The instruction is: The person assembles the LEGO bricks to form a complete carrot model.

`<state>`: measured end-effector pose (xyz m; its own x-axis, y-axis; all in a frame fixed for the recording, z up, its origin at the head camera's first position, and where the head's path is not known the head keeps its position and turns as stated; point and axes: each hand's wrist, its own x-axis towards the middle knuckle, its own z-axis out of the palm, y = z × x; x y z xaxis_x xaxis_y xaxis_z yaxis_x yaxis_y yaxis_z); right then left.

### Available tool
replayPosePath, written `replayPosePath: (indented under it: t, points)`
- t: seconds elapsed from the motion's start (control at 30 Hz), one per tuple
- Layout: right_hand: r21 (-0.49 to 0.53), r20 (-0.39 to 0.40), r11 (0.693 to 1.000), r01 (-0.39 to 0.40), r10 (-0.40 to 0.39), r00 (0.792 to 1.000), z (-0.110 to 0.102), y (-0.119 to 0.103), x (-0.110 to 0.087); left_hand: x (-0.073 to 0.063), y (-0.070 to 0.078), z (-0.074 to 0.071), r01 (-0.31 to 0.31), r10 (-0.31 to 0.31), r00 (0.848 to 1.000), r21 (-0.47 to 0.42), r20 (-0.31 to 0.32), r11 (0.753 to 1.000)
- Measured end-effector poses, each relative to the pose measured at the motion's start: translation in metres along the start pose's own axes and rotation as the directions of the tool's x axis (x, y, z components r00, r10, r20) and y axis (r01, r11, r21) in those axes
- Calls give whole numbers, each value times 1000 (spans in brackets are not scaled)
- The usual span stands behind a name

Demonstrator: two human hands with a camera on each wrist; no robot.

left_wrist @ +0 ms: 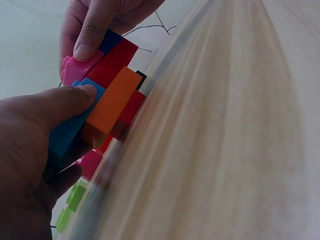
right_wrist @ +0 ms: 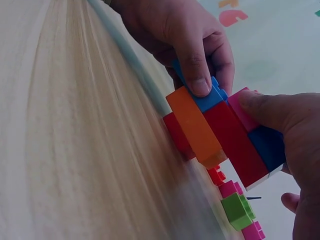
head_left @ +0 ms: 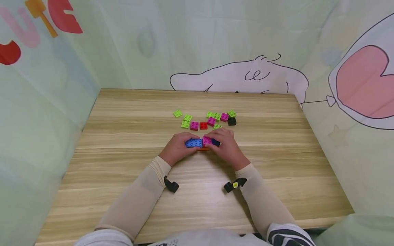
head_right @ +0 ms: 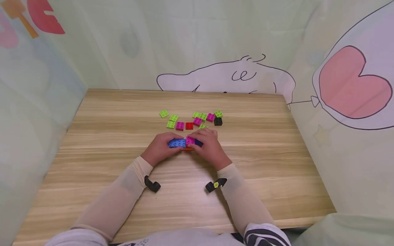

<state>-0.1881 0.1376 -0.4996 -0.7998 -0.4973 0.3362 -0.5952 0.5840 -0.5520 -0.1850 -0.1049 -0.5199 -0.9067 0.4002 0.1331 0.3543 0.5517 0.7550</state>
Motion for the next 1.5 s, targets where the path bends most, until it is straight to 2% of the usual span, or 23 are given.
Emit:
replayPosePath:
  t: [0.13, 0.27, 0.5, 0.67, 0.8, 0.93, 1.07, 1.13, 1.33, 1.4, 1.5]
  points:
    - [-12, 19, 1000, 13, -13, 1000, -1, 2, 2, 1, 1, 0, 11, -11, 1000, -6, 1, 1000]
    - [-8, -1, 999, 38, -38, 999, 0, 4, 3, 4, 2, -1, 11, -12, 1000, -12, -11, 1000]
    - [6, 16, 1000, -9, 9, 1000, 7, 3, 1, 2, -5, 1, -1, 1, 999, -2, -32, 1000]
    - [71, 30, 997, -39, 37, 999, 8, 9, 3, 3, -6, 2, -4, 4, 999, -5, -42, 1000]
    - [124, 30, 992, -33, 29, 999, 10, 15, 1, 5, -9, 2, -2, 0, 999, -35, -38, 999]
    - [131, 23, 991, -16, 13, 1000, 13, 17, -2, 13, -16, -5, 12, -18, 992, -42, -127, 999]
    - [129, 14, 992, -5, 3, 1000, 13, 17, -2, 33, -29, -12, 13, 6, 975, 84, -222, 996]
    - [129, 15, 992, -5, 3, 1000, 12, 17, -2, 43, -36, -13, 11, 21, 978, 151, -207, 989]
    - [147, 15, 989, 0, -2, 1000, 14, 18, -2, 61, -49, -13, -7, 23, 998, 255, -59, 967]
    - [149, 17, 989, 4, -6, 1000, 15, 19, -2, 62, -50, -13, -3, 15, 999, 276, -40, 961]
    - [153, 13, 988, 11, -13, 1000, 15, 20, -2, 63, -48, -12, -1, 13, 999, 286, -42, 958]
